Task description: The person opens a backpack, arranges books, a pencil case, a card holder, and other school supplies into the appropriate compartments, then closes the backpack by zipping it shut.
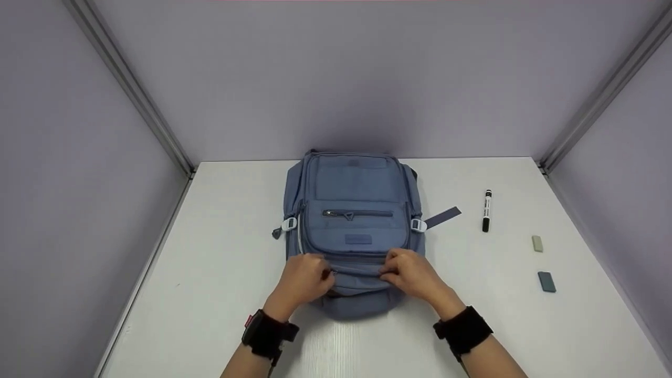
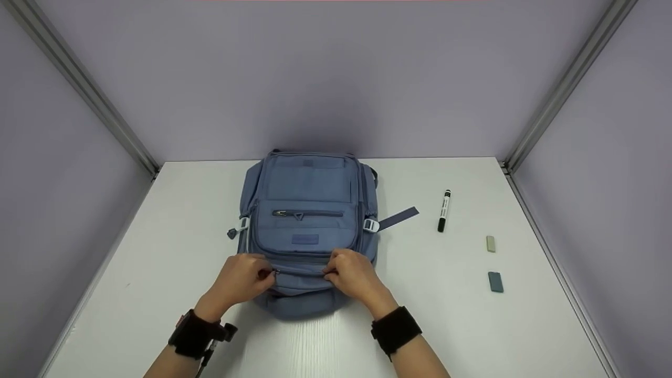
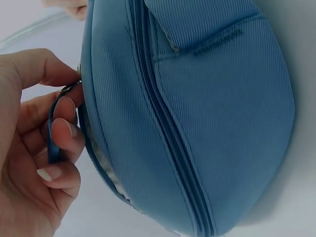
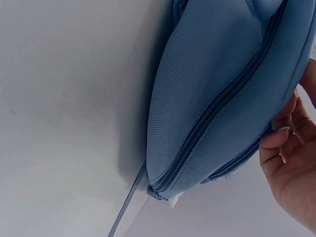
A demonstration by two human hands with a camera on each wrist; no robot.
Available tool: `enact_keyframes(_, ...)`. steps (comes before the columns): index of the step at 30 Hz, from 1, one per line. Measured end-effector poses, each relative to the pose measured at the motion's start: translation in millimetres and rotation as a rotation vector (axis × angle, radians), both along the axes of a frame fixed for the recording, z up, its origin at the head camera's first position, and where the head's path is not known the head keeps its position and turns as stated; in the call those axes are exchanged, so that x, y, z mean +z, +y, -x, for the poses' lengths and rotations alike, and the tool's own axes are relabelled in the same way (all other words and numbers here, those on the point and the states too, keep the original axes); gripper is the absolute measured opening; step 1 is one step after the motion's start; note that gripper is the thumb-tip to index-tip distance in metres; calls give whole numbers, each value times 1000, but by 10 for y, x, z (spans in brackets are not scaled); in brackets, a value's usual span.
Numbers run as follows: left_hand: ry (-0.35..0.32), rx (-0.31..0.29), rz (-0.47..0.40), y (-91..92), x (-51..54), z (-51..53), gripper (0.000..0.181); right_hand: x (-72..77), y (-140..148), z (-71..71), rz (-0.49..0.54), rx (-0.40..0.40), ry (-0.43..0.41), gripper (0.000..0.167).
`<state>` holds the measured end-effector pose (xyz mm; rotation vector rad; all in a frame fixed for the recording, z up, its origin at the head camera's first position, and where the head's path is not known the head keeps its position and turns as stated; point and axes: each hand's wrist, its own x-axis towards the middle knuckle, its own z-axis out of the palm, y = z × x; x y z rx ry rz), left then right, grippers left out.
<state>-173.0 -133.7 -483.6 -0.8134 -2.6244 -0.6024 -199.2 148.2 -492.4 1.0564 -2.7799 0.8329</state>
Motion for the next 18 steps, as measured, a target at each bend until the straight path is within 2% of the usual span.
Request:
enact_keyframes(5,-29,48,-13,-150,-19,7,41,34,1,-23,-14,-16,-4,11)
enact_keyframes(10,-59,71,-40,-217,-47,-28,40,66,-67,-58,-83,-32,31,11)
enact_keyframes(14,-56,65,-59,-206,-34,-35,38,81,-200,-77,-130,-6,115,15)
enact_keyframes(18,-64,66,-73,-182,-19,-25,35,53,-404,-83,-141,47,239,17)
